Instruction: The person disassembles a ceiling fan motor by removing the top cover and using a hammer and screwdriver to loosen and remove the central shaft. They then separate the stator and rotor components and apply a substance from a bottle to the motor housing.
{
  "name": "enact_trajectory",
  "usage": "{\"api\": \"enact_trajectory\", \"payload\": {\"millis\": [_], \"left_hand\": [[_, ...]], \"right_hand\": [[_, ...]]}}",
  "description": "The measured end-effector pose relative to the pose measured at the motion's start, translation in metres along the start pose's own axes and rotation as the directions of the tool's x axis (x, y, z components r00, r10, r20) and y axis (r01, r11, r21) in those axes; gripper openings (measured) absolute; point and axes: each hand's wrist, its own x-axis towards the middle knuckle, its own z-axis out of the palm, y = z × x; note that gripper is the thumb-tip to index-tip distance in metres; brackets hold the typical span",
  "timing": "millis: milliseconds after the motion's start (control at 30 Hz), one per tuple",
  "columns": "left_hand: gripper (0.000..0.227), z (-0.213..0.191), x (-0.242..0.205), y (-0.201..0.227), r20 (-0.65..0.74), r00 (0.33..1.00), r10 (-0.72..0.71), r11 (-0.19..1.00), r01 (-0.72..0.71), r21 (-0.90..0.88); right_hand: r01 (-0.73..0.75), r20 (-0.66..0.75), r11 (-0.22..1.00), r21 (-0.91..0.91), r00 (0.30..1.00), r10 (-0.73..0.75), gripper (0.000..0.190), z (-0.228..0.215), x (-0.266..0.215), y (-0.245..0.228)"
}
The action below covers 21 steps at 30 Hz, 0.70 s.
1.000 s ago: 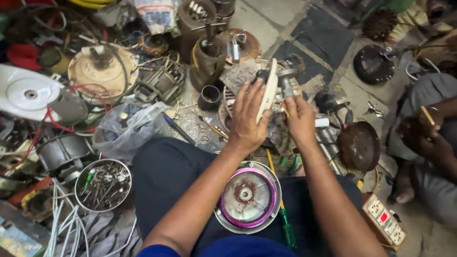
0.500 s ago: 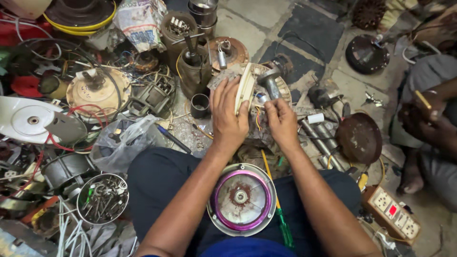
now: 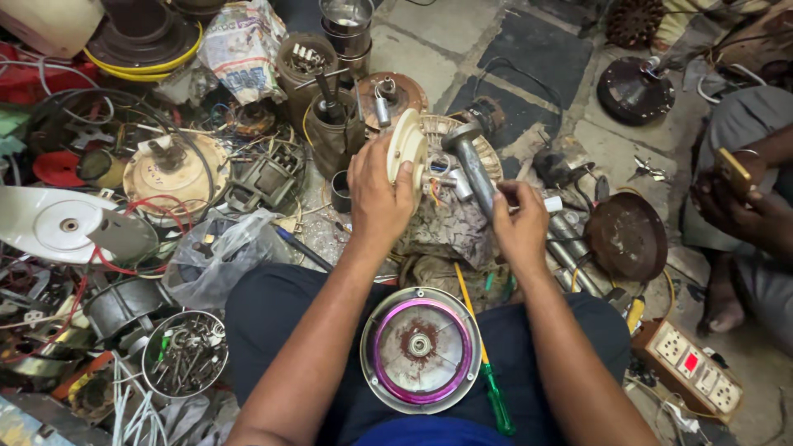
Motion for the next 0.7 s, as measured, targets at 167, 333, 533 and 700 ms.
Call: {"api": "enact_trajectory", "payload": {"millis": [167, 333, 533, 700], "left_hand": [[0.045, 0.009, -0.001, 0.007, -0.034, 0.999, 0.025, 1.000, -0.025, -0.003], [0.047, 0.013, -0.001, 0.013, -0.025, 1.000, 0.008, 0.997, -0.010, -0.075], [0.037, 0.005, 0.006, -0.013, 0.060, 0.949, -0.308, 0.920, 0.314, -0.234], [0.035, -0.007, 0.012, -0.042, 0.064, 0.967, -0.245, 0.916, 0.253, -0.310]], "right_hand": [[0.008, 0.209, 0.963, -0.270, 0.977, 0.051, 0.047, 0.006, 0.002, 0.030], [-0.118, 0.269, 0.954, -0.275, 0.943, 0.194, 0.062, 0.026, 0.017, 0.054], [-0.063, 0.163, 0.992, -0.109, 0.983, 0.081, 0.057, 0.027, 0.010, 0.069], [-0.461, 0.245, 0.829, 0.317, 0.884, 0.398, 0.037, -0.004, -0.011, 0.038]]}}
